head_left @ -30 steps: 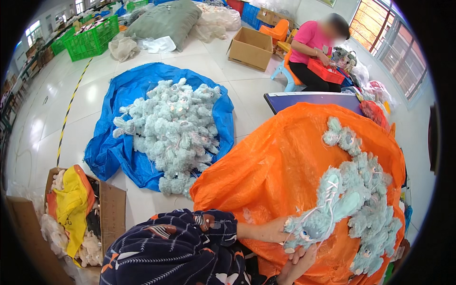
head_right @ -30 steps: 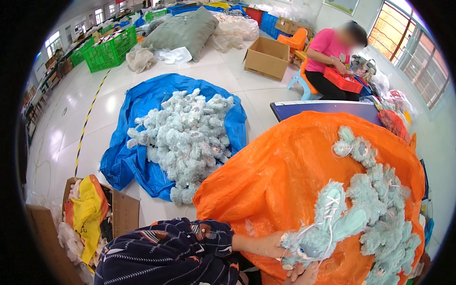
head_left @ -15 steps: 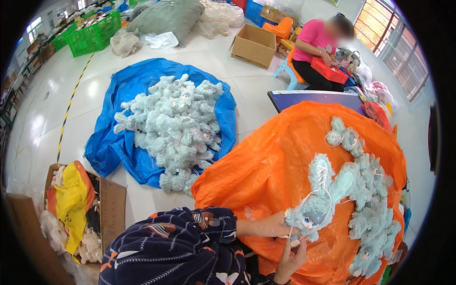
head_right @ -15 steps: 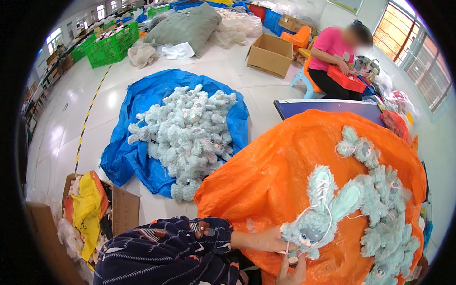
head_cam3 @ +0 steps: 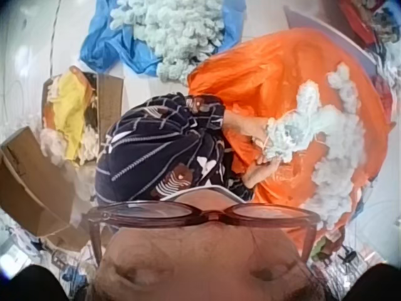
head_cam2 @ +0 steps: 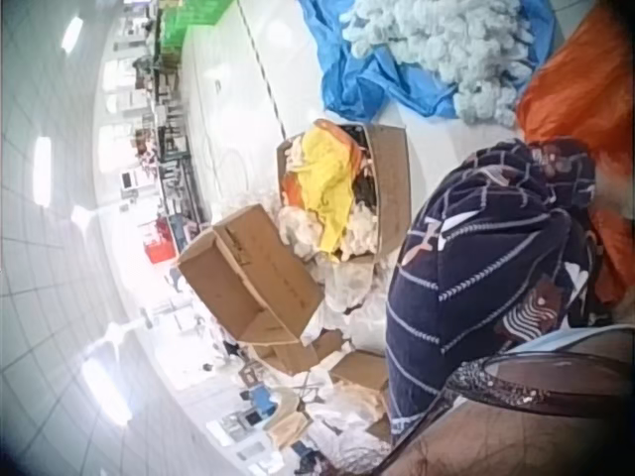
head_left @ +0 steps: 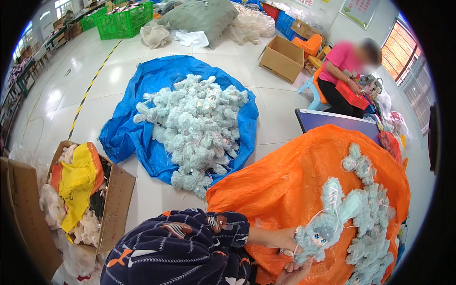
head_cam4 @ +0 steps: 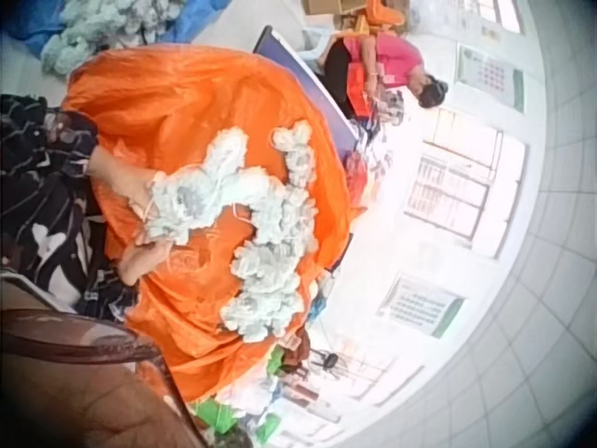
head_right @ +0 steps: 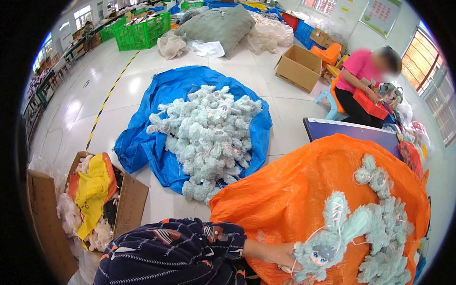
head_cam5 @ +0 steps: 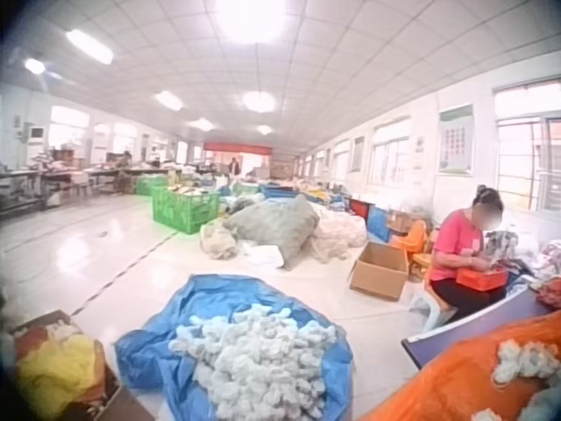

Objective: The person repeatedly picks up light blue stuffed bunny toys from a large orange sack, ties a white string around each one, and places the finished items into a cardboard box. The process is repetitive and continues throughout the clip.

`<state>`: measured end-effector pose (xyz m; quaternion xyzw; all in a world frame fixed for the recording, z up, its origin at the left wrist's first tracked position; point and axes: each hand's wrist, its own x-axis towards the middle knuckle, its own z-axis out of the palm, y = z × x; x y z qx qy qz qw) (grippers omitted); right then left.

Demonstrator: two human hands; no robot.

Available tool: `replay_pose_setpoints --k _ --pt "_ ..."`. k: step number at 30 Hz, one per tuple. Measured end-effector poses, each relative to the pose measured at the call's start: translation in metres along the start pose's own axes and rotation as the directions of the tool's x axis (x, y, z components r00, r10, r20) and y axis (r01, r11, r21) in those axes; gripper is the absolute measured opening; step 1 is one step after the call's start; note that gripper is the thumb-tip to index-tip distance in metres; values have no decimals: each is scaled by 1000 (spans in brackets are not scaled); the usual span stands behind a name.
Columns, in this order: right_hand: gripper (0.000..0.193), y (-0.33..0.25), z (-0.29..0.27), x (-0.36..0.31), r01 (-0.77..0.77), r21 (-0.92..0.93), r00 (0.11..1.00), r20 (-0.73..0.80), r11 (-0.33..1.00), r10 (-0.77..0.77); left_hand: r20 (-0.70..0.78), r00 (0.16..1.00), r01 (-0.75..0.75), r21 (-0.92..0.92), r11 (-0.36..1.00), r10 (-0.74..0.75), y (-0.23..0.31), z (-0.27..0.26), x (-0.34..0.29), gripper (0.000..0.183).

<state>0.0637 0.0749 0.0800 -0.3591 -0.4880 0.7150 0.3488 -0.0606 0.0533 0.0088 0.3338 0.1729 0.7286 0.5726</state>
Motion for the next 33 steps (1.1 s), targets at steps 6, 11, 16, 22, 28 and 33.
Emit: replay_pose_setpoints --k 6,11,16,22,28,33 --pt "25 6 -2 0 244 -356 969 72 902 -235 -48 993 -108 82 991 113 13 11 1 33" --pt "21 14 -5 0 395 -553 913 149 733 -380 -132 949 -237 304 923 287 -3 13 9 31" --pt "17 -5 9 -6 73 -78 994 82 994 -67 -126 952 -224 341 913 280 -17 2 12 31" --pt "26 7 -28 0 -299 365 950 199 882 239 -45 991 120 -69 990 -123 4 2 -1 32" --pt "27 -7 -16 -8 -21 39 986 164 999 14 -116 990 86 2 996 -85 8 20 -3 29" --pt "22 1 -26 7 20 -98 999 -33 995 -24 -56 996 -60 204 977 73 9 34 2 34"
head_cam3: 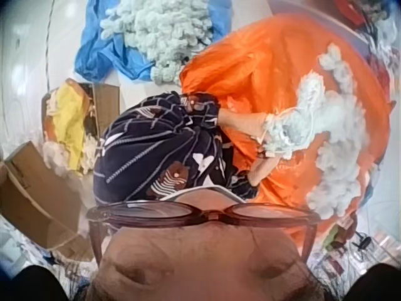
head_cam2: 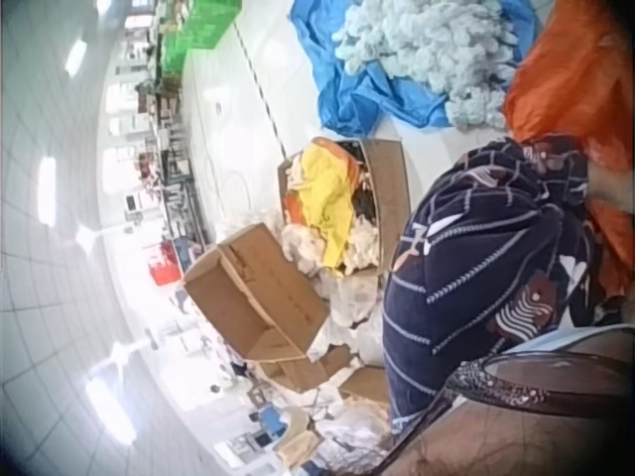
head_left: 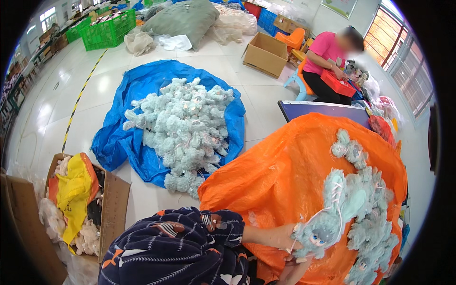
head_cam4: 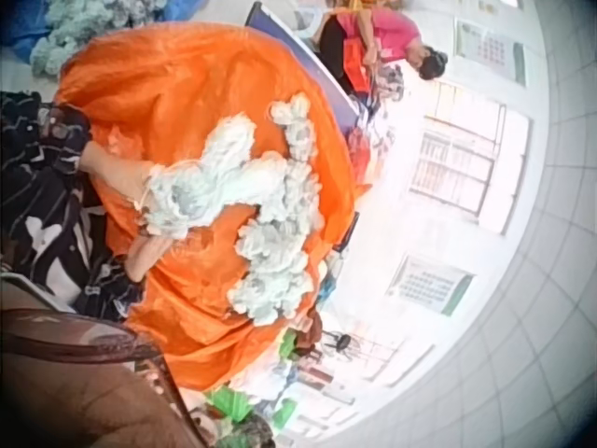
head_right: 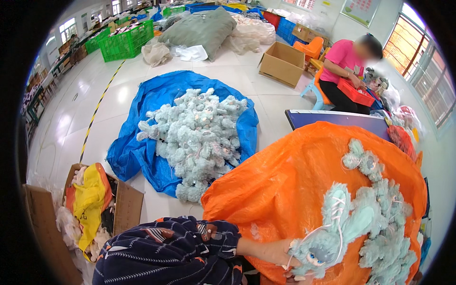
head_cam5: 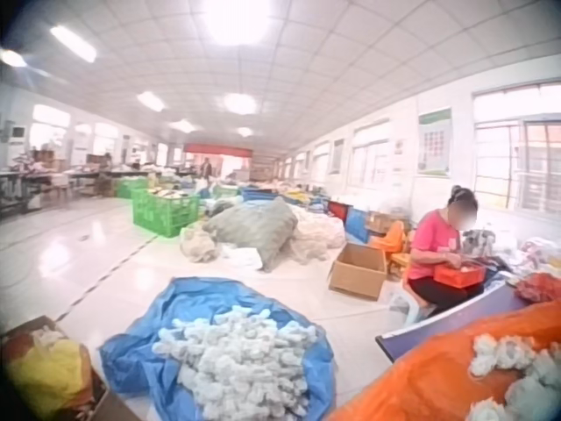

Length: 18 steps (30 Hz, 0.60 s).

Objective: The person repeatedly picks up light blue stuffed bunny toys from a large orange sack, ties a white string around each one, and places the finished items into a cardboard box. The process is repetitive and continues throughout the clip.

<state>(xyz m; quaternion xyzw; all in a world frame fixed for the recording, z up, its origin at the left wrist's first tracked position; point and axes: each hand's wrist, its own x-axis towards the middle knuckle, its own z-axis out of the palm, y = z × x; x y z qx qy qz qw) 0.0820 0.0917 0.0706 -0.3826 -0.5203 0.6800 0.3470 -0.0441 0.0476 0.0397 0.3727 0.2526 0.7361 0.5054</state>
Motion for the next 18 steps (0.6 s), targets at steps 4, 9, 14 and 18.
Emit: replay_pose_setpoints --k 4,9,14,18 --pt "17 18 -13 -6 -127 191 992 16 973 126 118 969 229 -92 969 -218 9 1 -4 40" --pt "19 21 -11 -5 -181 234 983 34 955 178 134 952 273 43 961 -277 31 0 -5 37" --pt "21 9 6 -13 -233 251 966 -54 940 254 128 952 261 138 955 -279 26 -7 -2 36" --pt "19 10 1 -10 -235 322 971 28 917 239 140 965 228 -26 973 -223 15 -6 -4 35"
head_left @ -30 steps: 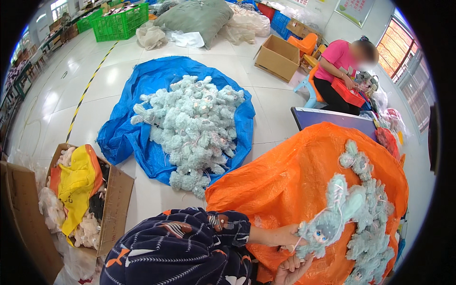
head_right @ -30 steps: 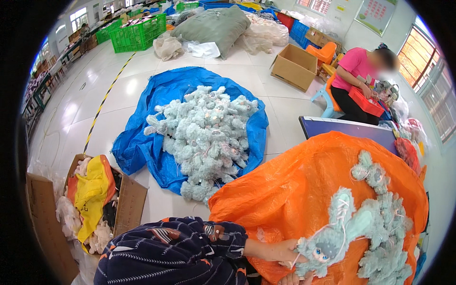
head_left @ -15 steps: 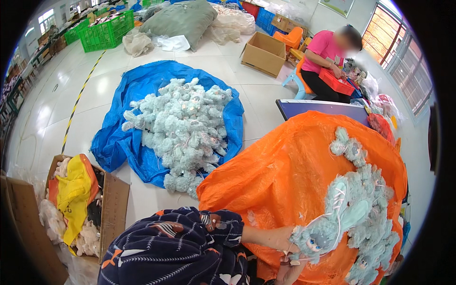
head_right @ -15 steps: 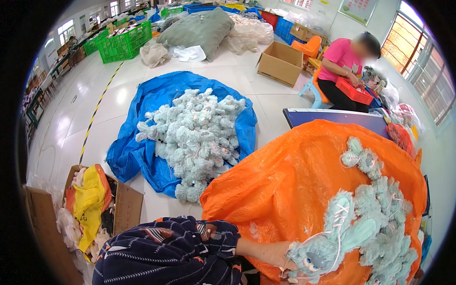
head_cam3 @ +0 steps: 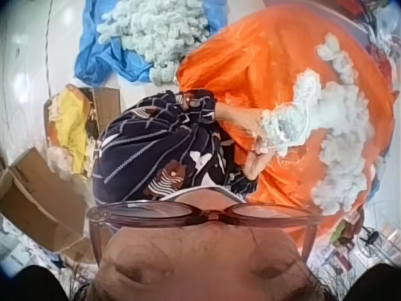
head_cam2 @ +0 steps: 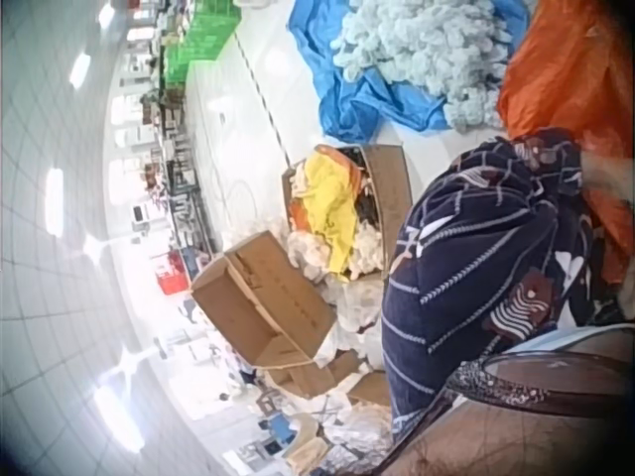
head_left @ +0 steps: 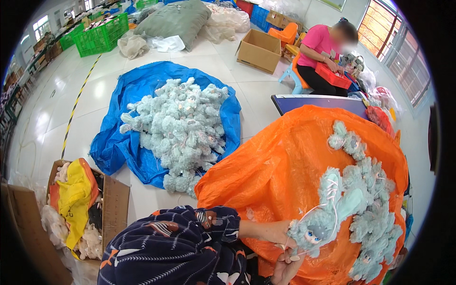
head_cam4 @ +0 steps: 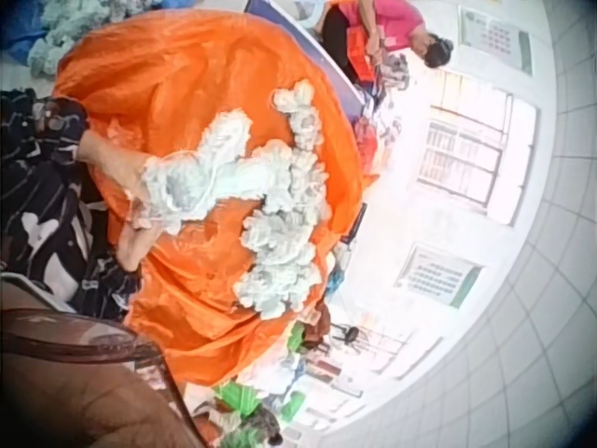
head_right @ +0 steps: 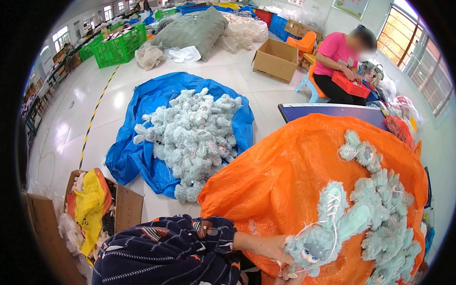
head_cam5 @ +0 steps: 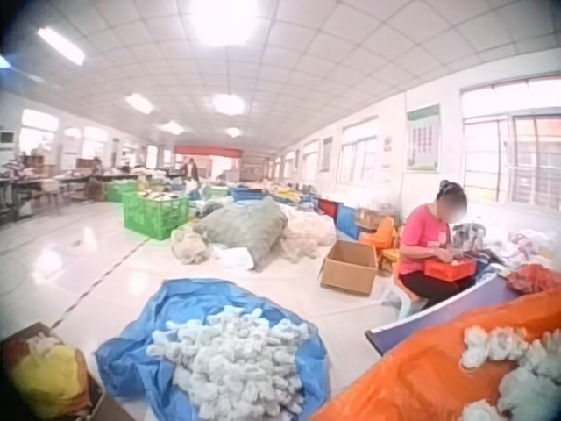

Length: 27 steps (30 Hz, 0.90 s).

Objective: The person repeatedly picks up light blue stuffed bunny toys from a large orange sack, ties a white string around each one, and places the finished items into a cardboard box. The process is repetitive and continues throughout the clip.

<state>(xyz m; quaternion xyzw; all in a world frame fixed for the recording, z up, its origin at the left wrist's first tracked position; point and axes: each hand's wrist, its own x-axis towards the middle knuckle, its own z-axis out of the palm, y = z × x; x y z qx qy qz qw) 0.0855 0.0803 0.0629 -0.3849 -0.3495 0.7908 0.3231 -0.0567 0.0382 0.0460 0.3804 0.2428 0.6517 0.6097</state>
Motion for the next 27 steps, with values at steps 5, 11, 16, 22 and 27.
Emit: replay_pose_setpoints --k 5,11,16,22,27 --pt "16 2 -12 7 -31 170 980 198 985 -3 37 997 73 -124 990 -69 0 2 -8 43" --pt "22 11 -60 27 -205 384 966 229 900 122 36 999 -8 -124 992 13 18 13 -10 26" --pt "18 16 -30 24 -235 276 964 190 932 186 -171 944 324 335 885 -281 24 -8 -1 46" --pt "14 8 -2 17 -206 140 956 242 968 169 -202 968 -27 501 865 148 5 -30 -6 66" --pt "16 10 -11 19 -166 142 963 234 976 130 -211 968 -45 386 921 135 22 -18 2 68"
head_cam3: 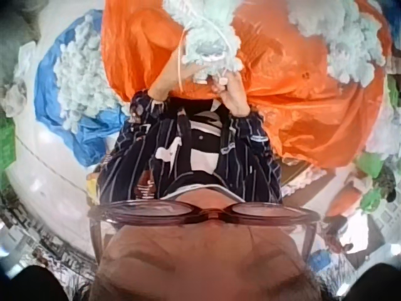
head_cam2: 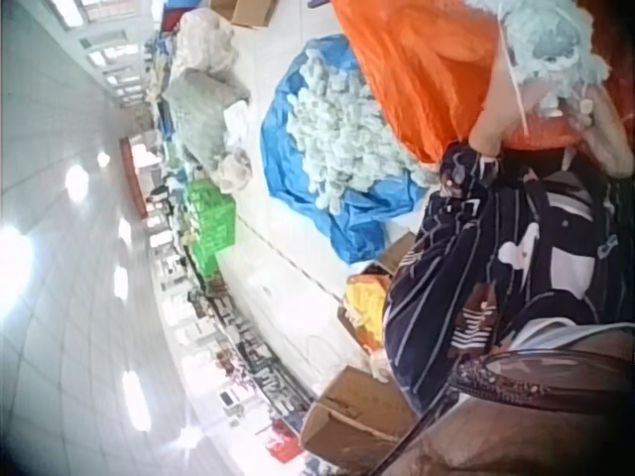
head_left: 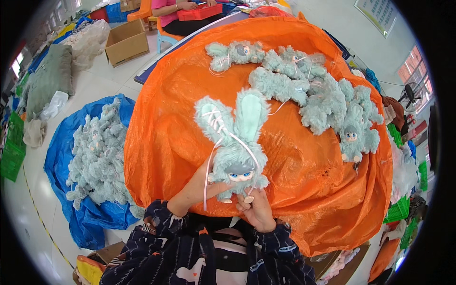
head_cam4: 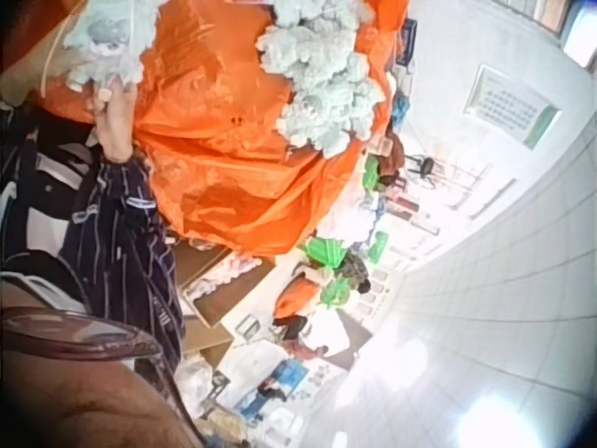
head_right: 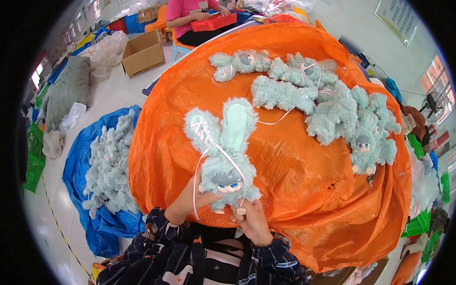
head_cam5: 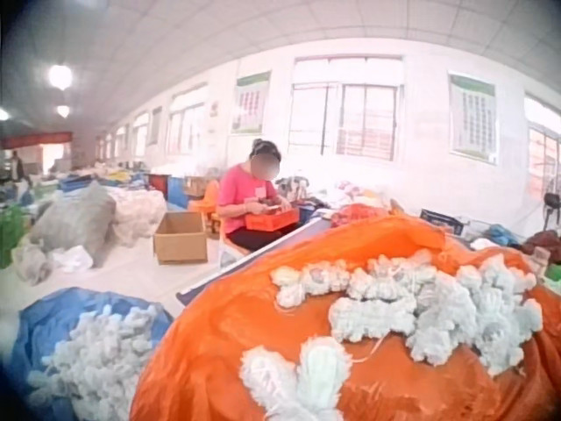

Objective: The person repeatedly picks up light blue stuffed bunny toys from a large orange sack, ties a white string around each one, and places the finished items into a cardboard box. The process is repetitive and continues throughout the clip.

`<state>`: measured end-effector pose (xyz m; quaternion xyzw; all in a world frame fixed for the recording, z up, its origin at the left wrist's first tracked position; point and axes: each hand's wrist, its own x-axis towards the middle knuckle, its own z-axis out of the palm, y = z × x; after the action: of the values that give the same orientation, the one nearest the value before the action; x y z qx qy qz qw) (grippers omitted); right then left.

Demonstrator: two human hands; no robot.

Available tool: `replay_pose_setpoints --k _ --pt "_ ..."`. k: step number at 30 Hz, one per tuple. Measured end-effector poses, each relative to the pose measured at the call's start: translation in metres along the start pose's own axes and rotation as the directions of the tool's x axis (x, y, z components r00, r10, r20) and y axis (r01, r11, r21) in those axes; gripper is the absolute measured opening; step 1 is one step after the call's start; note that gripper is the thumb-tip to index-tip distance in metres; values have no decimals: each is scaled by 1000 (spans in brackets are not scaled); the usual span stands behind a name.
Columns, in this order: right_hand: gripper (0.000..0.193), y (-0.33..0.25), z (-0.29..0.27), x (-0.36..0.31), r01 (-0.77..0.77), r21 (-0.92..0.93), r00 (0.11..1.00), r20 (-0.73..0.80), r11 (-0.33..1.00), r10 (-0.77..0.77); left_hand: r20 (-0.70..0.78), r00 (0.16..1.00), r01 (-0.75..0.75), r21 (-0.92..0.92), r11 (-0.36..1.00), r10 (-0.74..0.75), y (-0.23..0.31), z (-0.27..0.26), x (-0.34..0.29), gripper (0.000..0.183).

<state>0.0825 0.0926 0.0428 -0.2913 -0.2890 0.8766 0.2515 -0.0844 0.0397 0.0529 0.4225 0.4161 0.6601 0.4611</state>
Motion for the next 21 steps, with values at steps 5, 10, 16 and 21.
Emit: replay_pose_setpoints --k 5,10,16,21 --pt "35 6 -3 1 159 -170 986 -17 972 -164 -202 959 166 -169 971 -199 12 -3 10 39" --pt "45 6 -1 -1 207 -110 977 -22 972 -210 -410 910 -53 -244 968 -54 -7 9 13 25" --pt "46 7 -2 -1 514 -344 823 -61 786 -564 -276 960 -19 -216 976 -42 -44 -17 11 48" --pt "52 23 -23 16 620 -717 560 121 317 -820 -105 994 -4 -190 982 -17 -1 11 7 57"
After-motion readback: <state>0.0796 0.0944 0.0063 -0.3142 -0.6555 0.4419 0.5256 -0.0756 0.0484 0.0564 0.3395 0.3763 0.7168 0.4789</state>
